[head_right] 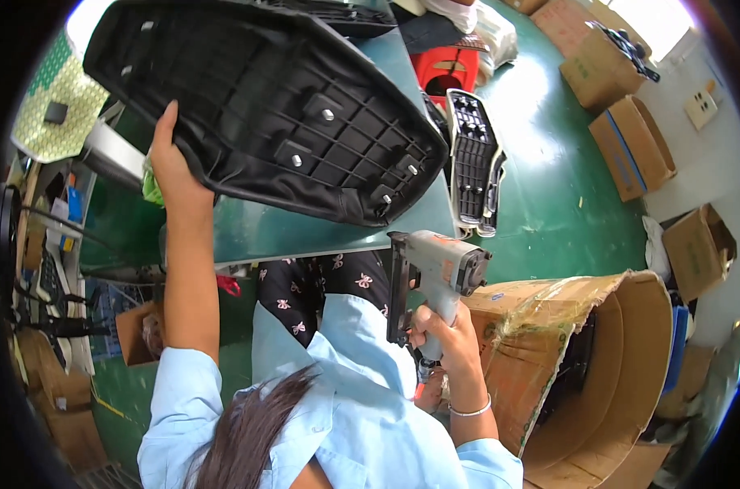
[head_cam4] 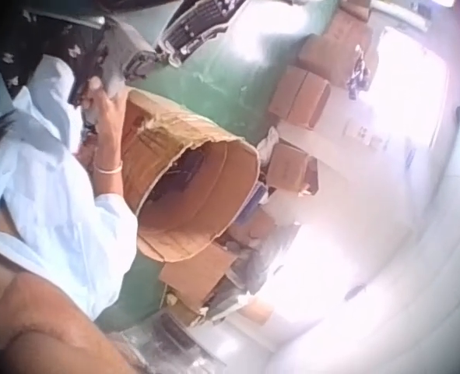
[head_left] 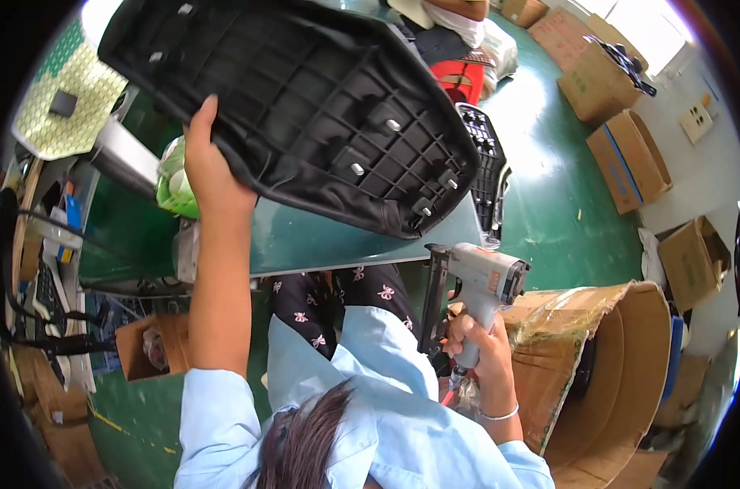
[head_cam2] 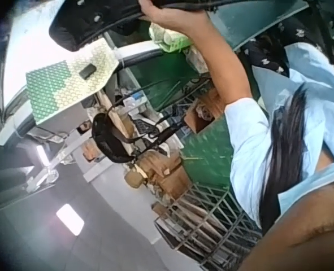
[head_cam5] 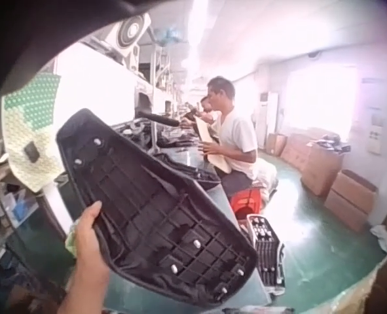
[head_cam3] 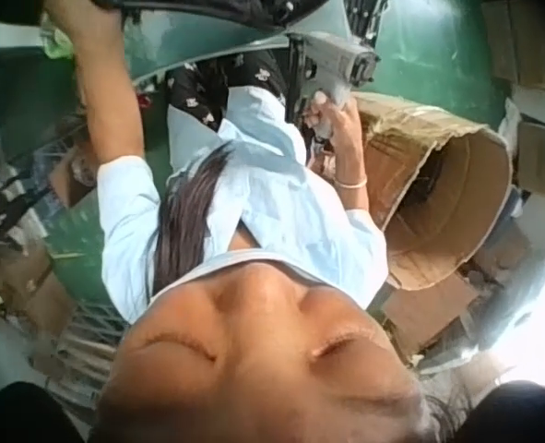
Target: Assemble a motorcycle or bicycle seat by pulling the cover over the base and securing it with a pneumatic stapler.
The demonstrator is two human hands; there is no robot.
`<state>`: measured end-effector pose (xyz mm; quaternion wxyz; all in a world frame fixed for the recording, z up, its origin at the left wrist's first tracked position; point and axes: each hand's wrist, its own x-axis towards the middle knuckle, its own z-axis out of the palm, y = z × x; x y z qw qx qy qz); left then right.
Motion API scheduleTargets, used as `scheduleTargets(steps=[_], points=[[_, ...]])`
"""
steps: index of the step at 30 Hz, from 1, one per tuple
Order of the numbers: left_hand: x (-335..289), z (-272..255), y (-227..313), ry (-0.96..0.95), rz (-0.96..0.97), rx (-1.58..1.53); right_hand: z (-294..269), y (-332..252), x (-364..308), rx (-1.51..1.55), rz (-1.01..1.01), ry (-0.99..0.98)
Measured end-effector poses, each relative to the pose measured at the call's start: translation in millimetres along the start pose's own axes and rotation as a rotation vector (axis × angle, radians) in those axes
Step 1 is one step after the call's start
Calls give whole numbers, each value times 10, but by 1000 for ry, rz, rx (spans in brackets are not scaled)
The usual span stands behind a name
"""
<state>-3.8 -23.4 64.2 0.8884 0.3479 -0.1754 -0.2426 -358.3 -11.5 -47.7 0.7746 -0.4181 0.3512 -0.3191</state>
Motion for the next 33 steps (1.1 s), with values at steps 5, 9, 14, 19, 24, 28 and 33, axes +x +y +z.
scheduleTargets(steps=[5, 9, 14, 19, 24, 28, 33], points=[[-140, -165, -123, -1, -110, -25, -18, -27, 47, 56, 14, 33], [-209, -123, -118, 96, -40, 79, 1, -15, 185, 87, 47, -16], [-317, -109, -72, 116, -51, 99, 43, 0, 368, 174, 119, -37], [-413, -119, -79, 136, -41, 87, 48, 50, 258, 324, 66, -155], [-482, -84, -83, 162, -25, 85, 149, 24, 334, 237, 102, -132], [-494, -193, -143, 109, 22, 65, 178, -32, 269, 246, 68, -181], [-602, -173, -193, 86, 0, -7, 251, -29, 241, 161, 91, -185]])
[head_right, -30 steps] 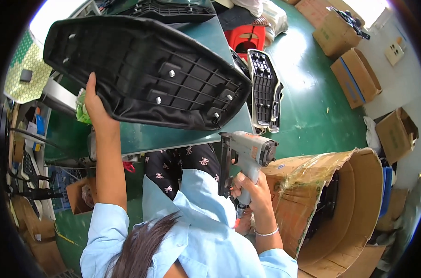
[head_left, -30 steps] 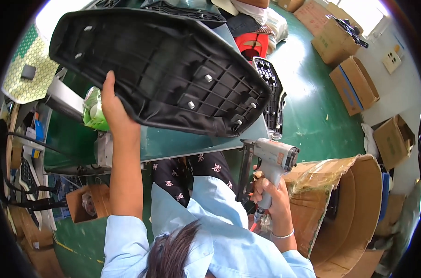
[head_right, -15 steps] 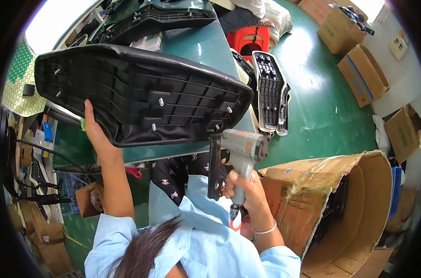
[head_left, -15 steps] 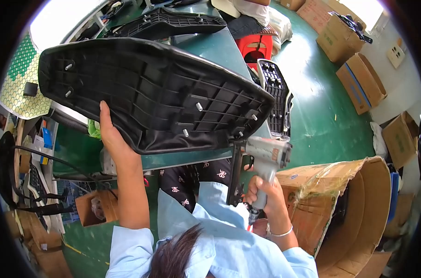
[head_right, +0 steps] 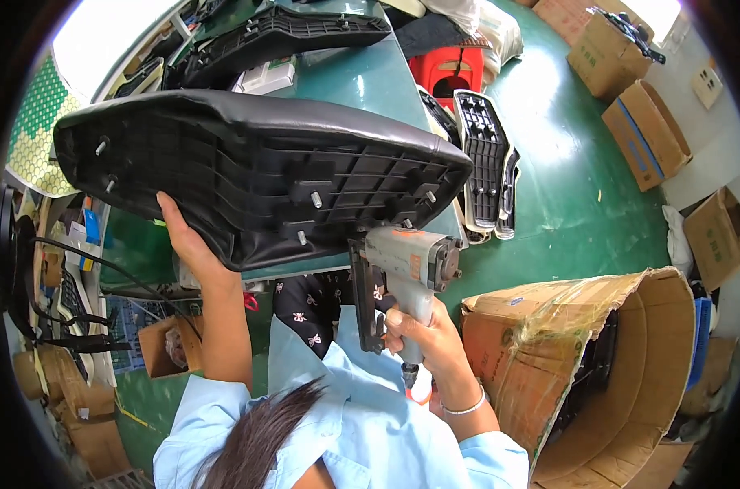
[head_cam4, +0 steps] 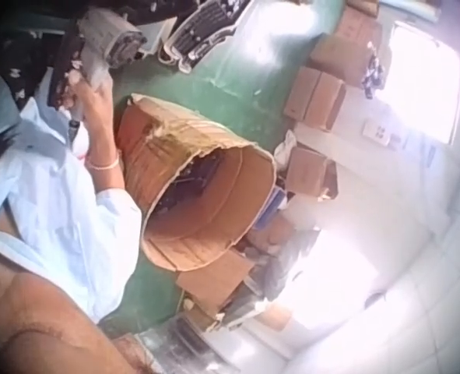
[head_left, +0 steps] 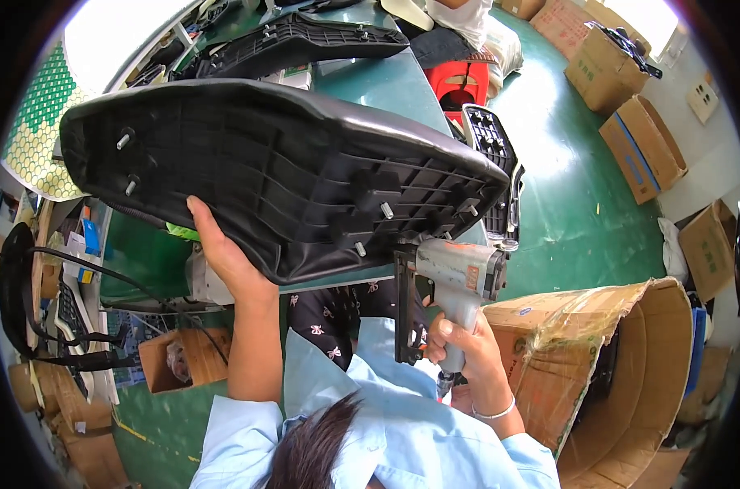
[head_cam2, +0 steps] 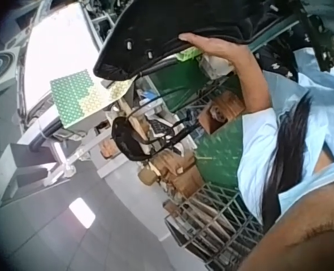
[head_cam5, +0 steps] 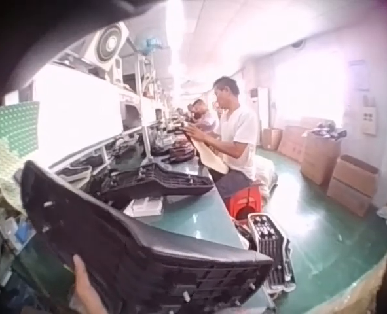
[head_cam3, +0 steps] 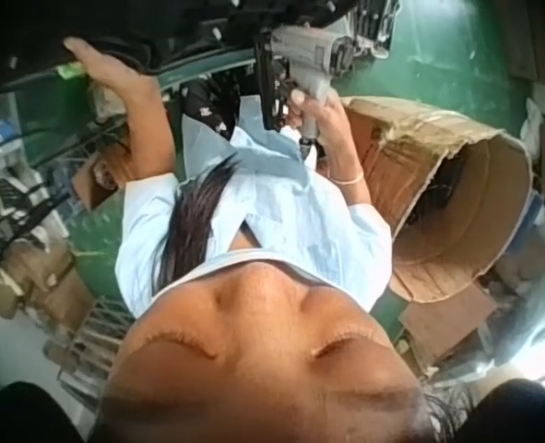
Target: Assemble a motorcycle or bicycle seat by pulling the cover over the base and securing it with a pneumatic stapler.
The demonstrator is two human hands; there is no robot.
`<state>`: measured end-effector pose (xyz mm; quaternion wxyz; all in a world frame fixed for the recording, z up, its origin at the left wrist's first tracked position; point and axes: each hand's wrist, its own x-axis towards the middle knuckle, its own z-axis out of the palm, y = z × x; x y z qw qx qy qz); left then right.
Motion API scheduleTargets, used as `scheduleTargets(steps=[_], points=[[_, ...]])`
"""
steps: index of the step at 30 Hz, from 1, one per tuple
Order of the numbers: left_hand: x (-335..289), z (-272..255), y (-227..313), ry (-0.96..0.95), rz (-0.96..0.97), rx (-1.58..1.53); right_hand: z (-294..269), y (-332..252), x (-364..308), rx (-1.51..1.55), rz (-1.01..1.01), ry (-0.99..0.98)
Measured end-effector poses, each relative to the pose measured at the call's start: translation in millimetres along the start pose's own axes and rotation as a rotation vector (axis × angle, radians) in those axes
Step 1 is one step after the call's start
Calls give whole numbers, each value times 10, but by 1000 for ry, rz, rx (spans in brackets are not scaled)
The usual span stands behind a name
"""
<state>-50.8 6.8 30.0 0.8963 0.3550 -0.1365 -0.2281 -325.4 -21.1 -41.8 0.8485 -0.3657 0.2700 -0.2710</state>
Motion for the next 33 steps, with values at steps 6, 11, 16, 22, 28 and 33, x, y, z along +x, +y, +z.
scheduleTargets(steps=[6, 11, 16, 22, 28, 33], points=[[-99, -2, -197, 33, 148, -8, 108, -18, -100, 20, -13, -61], [-164, -97, -440, 49, 211, -16, 151, -32, -100, 44, -3, -14], [-342, -19, -592, 75, 190, 57, 186, -18, -228, -4, -5, -34], [-388, 8, -750, 70, 115, -112, 207, -21, -279, -70, 9, 44], [-474, 48, -915, 160, 68, -130, 229, -38, -315, -208, 7, 46], [-698, -24, -941, 296, 64, -19, 90, -184, -264, -404, 27, 85]])
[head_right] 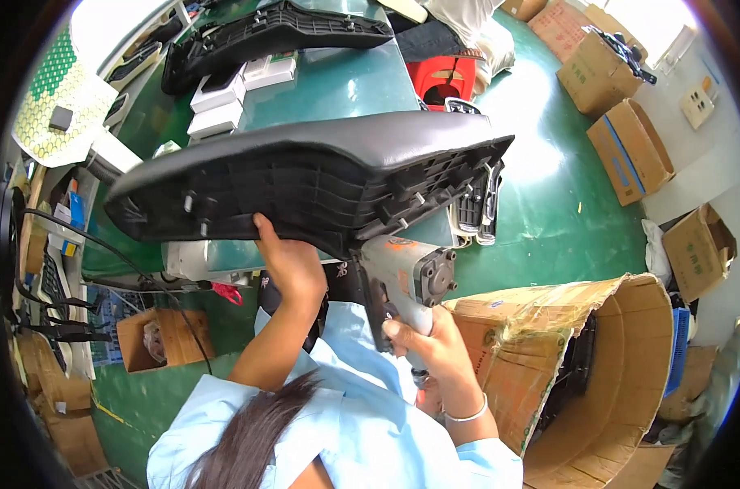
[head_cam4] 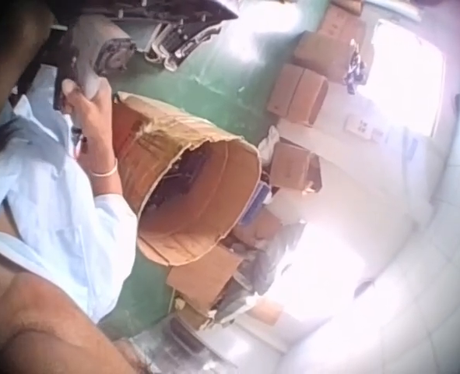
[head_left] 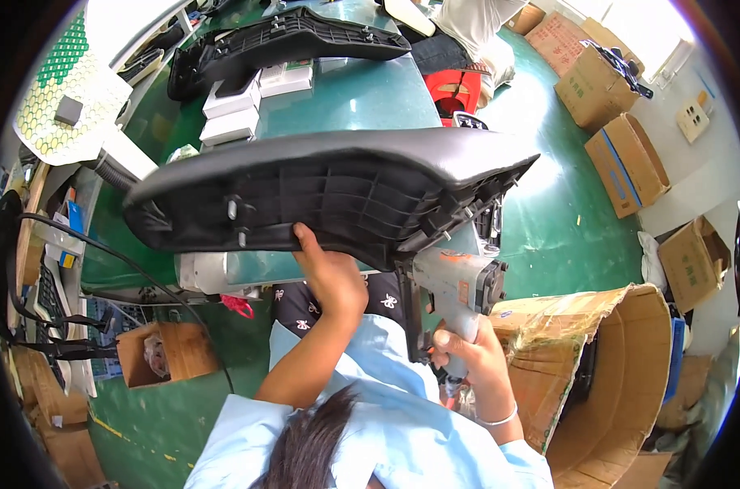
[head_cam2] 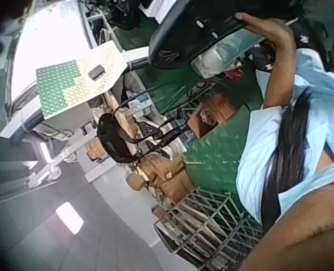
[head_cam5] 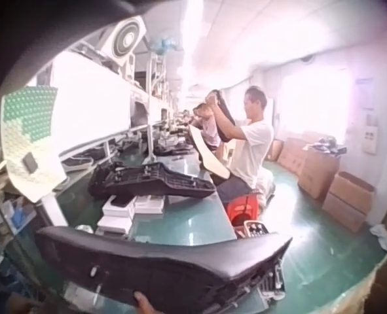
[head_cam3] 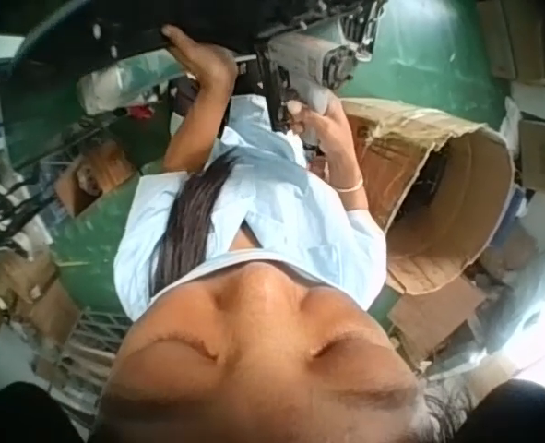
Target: Assemble a motorcycle or bicycle seat by pulling the cover over the base and securing it with a pneumatic stapler.
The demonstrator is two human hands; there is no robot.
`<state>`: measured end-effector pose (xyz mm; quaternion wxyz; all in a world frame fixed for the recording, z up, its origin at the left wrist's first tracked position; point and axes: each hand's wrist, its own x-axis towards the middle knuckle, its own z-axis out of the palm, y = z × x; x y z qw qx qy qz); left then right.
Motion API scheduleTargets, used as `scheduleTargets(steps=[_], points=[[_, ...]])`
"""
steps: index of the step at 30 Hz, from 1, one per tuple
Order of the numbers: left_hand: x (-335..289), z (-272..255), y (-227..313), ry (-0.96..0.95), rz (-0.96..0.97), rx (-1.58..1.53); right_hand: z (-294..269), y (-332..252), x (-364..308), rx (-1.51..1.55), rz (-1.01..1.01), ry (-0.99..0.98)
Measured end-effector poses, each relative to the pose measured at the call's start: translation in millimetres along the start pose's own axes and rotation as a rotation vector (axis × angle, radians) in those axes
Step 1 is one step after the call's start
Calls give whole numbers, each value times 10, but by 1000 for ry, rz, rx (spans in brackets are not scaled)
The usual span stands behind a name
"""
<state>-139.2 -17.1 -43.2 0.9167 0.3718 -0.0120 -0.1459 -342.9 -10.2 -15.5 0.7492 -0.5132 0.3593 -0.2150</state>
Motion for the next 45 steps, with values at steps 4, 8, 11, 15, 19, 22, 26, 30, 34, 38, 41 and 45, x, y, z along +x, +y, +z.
scheduleTargets(steps=[4, 8, 11, 15, 19, 22, 26, 30, 34, 38, 41, 45], points=[[-55, -564, 231, -372, -502, 46, -255, -28, -21, -127, -10, 120], [-201, -827, 397, -428, -942, 215, -381, -140, 3, -325, 45, 192], [-292, -955, 761, -857, -661, 724, -351, -121, 109, -392, 32, 232], [-53, -1293, 1248, -502, 933, 908, -371, -119, 70, -404, 41, 245], [566, -1615, 1494, -504, 454, 955, -388, -15, 97, -324, 23, 248], [702, -1701, 1176, -734, 13, 693, -401, 92, 85, -315, 6, 274], [590, -1576, 930, -501, -78, 475, -308, 118, 31, -704, -93, 366], [402, -1763, 943, -560, 131, 690, -150, 134, -165, -507, -276, 459], [270, -1787, 939, -587, 308, 786, -123, 246, -208, -467, -112, 433], [211, -1826, 966, -606, 351, 843, -56, 289, -26, -489, -35, 452], [192, -1750, 1032, -654, 326, 849, -34, 246, -12, -467, -31, 434], [129, -1677, 996, -642, 287, 791, -18, 264, 4, -380, -65, 364]])
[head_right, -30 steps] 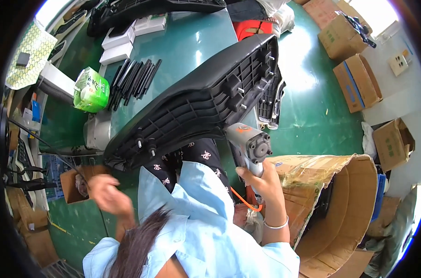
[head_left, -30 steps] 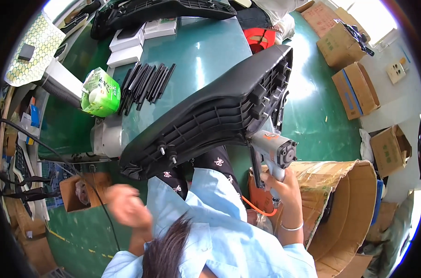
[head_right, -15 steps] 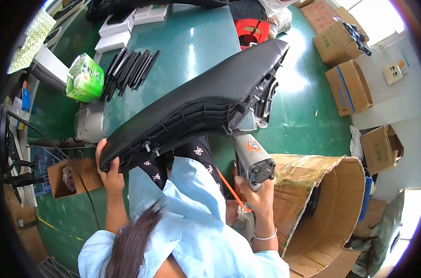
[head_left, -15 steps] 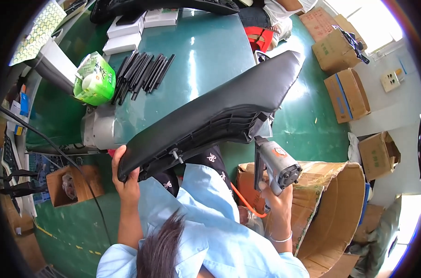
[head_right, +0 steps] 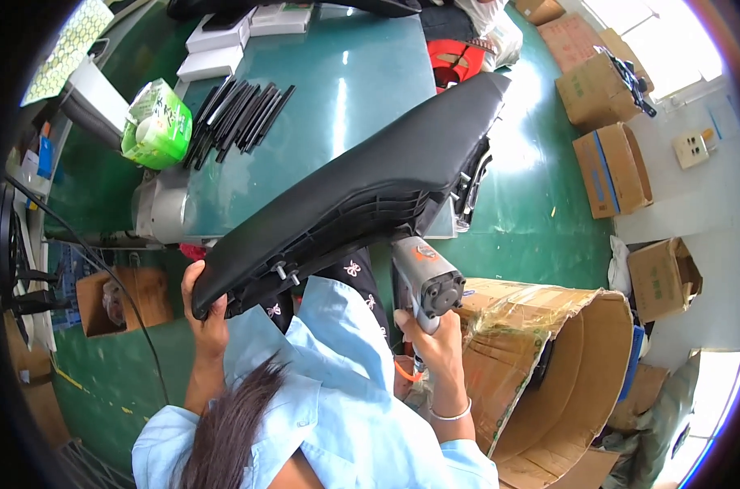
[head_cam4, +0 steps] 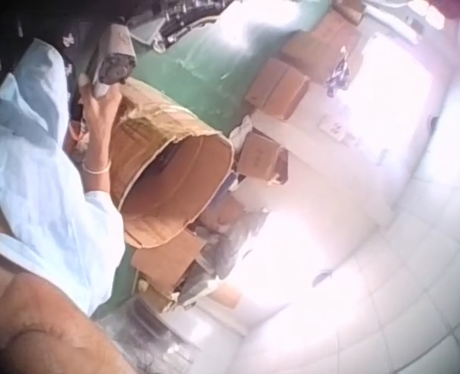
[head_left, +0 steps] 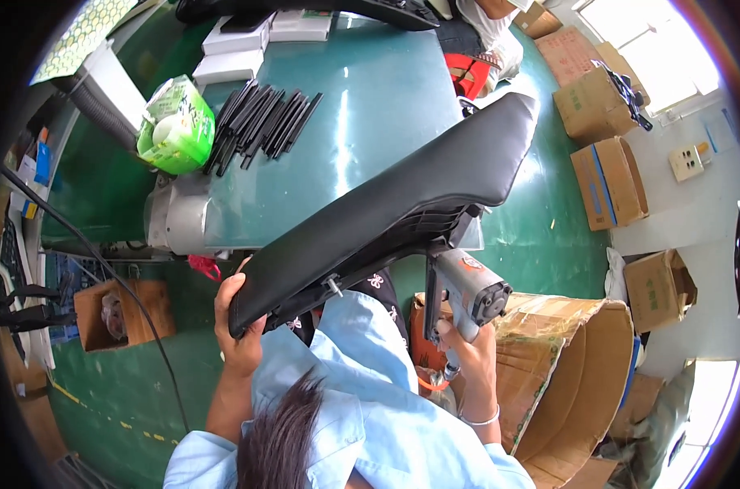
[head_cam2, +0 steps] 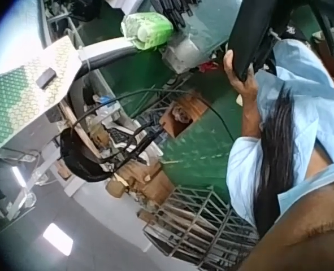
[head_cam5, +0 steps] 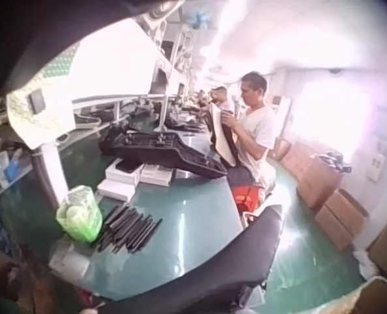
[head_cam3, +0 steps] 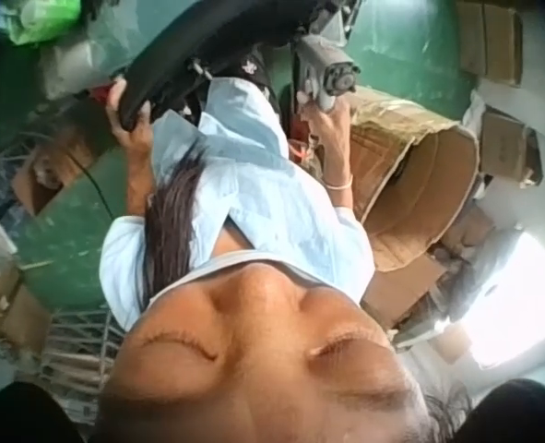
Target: Assemble a motorcycle or bicycle seat by pulling the cover over the base and securing it with a pneumatic stapler.
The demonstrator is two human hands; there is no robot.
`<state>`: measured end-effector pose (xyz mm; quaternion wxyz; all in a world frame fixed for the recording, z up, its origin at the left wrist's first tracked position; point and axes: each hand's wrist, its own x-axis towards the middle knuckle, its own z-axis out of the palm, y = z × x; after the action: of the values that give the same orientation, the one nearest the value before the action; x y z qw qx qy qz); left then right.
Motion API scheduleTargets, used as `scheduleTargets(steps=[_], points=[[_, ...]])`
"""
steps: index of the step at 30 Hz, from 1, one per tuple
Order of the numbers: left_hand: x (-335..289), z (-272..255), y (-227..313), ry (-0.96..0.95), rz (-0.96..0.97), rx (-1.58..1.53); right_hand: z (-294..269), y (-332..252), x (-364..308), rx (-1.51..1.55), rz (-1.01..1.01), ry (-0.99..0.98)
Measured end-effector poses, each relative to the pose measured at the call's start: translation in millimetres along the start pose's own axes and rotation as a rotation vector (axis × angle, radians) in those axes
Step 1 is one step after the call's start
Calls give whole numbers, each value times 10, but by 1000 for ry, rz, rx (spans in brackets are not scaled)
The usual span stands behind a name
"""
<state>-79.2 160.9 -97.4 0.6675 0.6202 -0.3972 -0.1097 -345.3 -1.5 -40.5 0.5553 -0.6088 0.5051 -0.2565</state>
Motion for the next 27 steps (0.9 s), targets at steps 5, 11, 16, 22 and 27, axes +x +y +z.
scheduleTargets(steps=[5, 11, 16, 22, 27], points=[[-27, 15, 17, 6, 35, 16, 112, -3, 31, -54, 47, -70], [-28, 59, -10, 50, -17, -29, 158, -134, -45, 92, 41, -214], [-3, 71, 1, 66, -72, -12, 182, -127, -13, 38, 111, -295], [-22, 130, 5, 79, -102, -53, 266, -69, -71, 105, 76, -388], [10, 223, 14, 132, -194, -223, 313, -160, -120, 131, 124, -403]])
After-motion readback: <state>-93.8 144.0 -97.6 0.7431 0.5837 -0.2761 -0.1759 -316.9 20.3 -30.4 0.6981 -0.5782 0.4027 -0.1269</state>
